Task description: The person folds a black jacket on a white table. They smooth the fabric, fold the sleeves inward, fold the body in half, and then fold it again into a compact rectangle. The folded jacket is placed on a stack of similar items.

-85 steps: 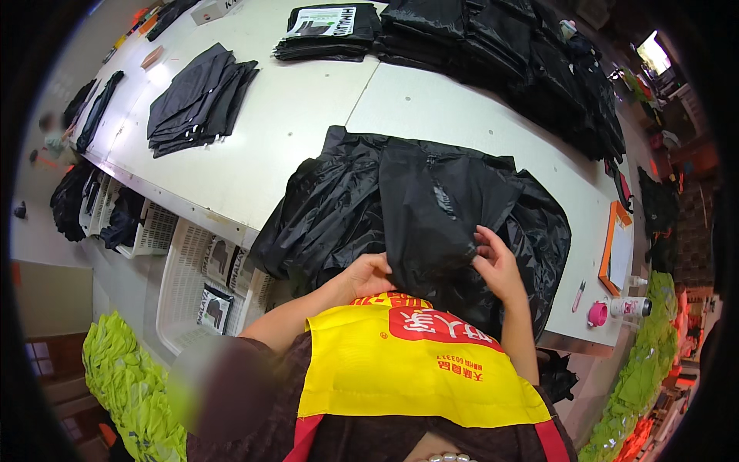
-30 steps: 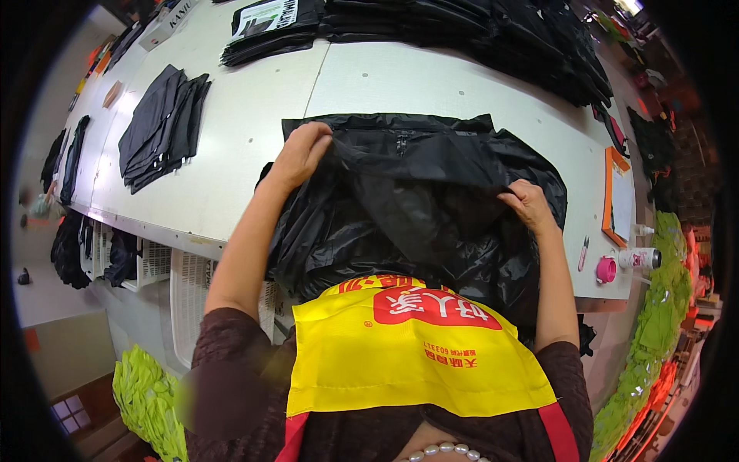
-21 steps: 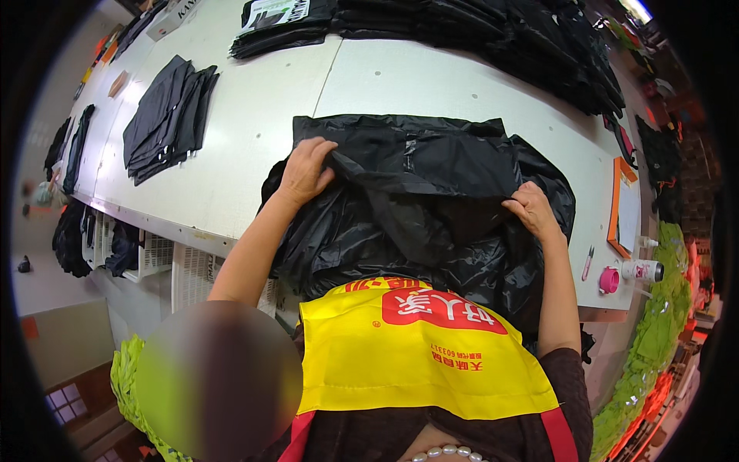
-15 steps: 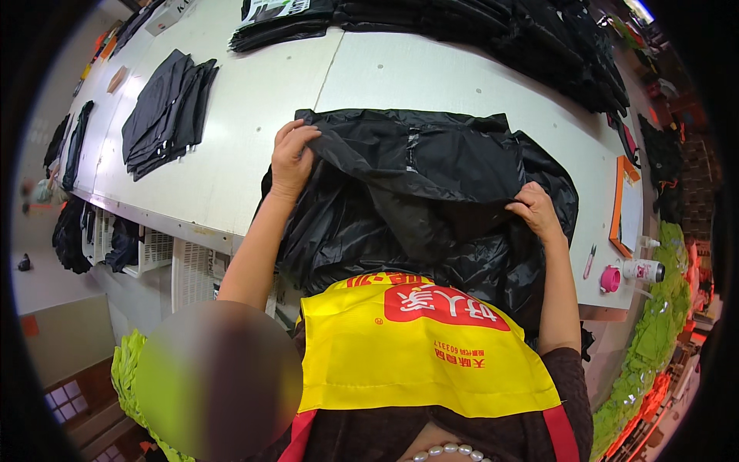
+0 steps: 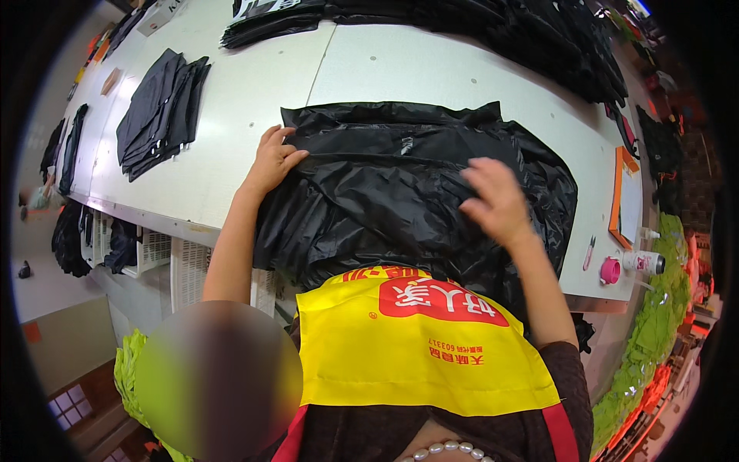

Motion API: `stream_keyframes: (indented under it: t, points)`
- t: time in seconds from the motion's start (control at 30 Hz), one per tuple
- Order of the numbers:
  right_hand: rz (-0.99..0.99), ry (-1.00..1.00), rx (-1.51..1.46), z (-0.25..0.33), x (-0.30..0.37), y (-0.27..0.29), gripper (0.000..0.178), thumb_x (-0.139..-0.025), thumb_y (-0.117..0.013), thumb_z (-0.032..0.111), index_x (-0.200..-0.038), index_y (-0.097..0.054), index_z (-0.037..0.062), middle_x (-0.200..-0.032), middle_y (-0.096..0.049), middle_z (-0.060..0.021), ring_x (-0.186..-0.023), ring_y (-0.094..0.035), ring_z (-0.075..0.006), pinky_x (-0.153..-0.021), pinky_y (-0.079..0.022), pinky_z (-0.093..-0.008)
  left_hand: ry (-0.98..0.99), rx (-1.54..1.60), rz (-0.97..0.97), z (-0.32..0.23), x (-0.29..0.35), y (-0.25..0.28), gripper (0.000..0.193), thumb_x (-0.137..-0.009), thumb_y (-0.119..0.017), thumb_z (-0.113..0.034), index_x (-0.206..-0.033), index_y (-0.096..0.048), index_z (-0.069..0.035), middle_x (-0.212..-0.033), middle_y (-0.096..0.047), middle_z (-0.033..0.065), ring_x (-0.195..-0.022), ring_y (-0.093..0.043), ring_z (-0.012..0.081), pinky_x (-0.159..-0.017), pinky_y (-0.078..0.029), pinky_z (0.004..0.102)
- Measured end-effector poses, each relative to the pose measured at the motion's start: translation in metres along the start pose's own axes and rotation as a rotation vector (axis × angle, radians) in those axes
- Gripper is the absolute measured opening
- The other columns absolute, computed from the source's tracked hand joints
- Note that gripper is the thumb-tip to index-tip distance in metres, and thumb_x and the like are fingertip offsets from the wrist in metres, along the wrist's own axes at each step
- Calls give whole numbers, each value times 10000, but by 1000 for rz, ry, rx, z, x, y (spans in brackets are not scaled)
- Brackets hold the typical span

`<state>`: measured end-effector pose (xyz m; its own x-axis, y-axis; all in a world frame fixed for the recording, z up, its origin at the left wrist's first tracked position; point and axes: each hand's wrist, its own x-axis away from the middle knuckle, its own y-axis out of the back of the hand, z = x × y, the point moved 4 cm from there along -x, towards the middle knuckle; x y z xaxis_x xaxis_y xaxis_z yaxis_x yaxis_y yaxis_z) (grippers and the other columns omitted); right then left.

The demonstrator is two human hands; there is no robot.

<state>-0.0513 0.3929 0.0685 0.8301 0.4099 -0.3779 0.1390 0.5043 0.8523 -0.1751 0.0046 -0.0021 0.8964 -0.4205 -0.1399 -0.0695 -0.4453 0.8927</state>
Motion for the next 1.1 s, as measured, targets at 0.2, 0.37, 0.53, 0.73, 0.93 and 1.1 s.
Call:
stream_keyframes:
  t: [0.2,0.37,0.53,0.73,0.93,1.1]
  points:
    - [545,225,-66,38,66,-92,499,-822,-586,463,-1224,-562,169,-1376,-387,-148,-1344,-233,-332,-1064,-183,-538,-17,-120,-103,18,18,-12,206,-743,-703,-217,-721,-673,-15,-1290,-477,171,-1269,-318,400,-1024,-299,446]
    - [162,-7,-305,17,55,-48,219,-754,-691,203,-909,-662,51,-1141,-573,-158,-1125,-504,-329,-966,-376,-422,313,-521,-43,-19,15,-10,185,-740,-659,-120,-919,-623,-92,-1200,-533,150,-1244,-382,329,-1013,-271,516]
    - [-450,-445,198,-68,15,18,307,-762,-668,196,-1001,-621,9,-1013,-621,-169,-942,-584,-335,-828,-462,-381,-143,1,-215,-122,-14,-43,266,-737,-662,-117,-991,-614,-51,-1146,-563,151,-1154,-487,301,-1001,-313,490]
    - [-244,-1111,-773,-207,18,-37,350,-796,-691,209,-1040,-611,-29,-886,-657,-70,-792,-600,-132,-721,-486,-260,-386,-109,9,-169,-11,-127,530,-848,-556,-363,-1299,-456,-103,-1352,-422,147,-1283,-350,296,-1053,-252,443]
    - [-517,-888,-1285,-178,2,-14,178,-869,-605,100,-1024,-616,12,-935,-645,-33,-821,-597,-104,-749,-480,-224,-339,-69,39,-169,-13,-124,522,-842,-564,-372,-1282,-477,-106,-1326,-452,146,-1269,-373,294,-1048,-264,443]
    - [-495,-834,-1326,-158,-2,-5,184,-880,-595,106,-1045,-612,26,-937,-646,-20,-814,-609,-88,-725,-499,-212,-291,161,40,-163,-14,-116,498,-797,-650,-256,-1230,-517,-47,-1278,-486,164,-1248,-398,317,-1045,-274,457]
